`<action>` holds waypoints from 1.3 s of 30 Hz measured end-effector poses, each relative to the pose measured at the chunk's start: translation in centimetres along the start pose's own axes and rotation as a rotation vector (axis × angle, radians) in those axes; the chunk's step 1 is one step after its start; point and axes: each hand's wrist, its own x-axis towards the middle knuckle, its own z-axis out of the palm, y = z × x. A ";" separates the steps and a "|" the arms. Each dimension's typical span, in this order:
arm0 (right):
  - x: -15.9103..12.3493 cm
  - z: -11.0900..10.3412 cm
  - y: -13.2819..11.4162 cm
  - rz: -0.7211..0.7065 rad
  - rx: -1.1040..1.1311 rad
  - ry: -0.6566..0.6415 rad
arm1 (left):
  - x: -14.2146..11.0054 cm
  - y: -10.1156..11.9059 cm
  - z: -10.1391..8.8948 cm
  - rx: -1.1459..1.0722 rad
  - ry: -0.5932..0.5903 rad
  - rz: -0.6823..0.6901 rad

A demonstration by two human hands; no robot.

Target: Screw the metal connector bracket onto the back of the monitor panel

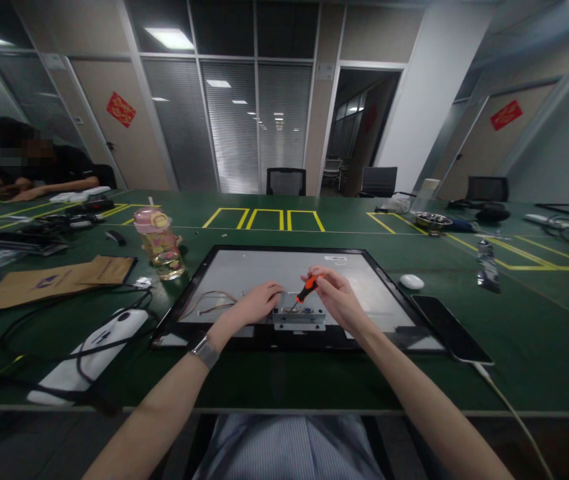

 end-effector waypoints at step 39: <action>-0.1 0.1 -0.1 0.012 0.028 0.006 | 0.1 -0.3 0.2 -0.008 -0.001 0.010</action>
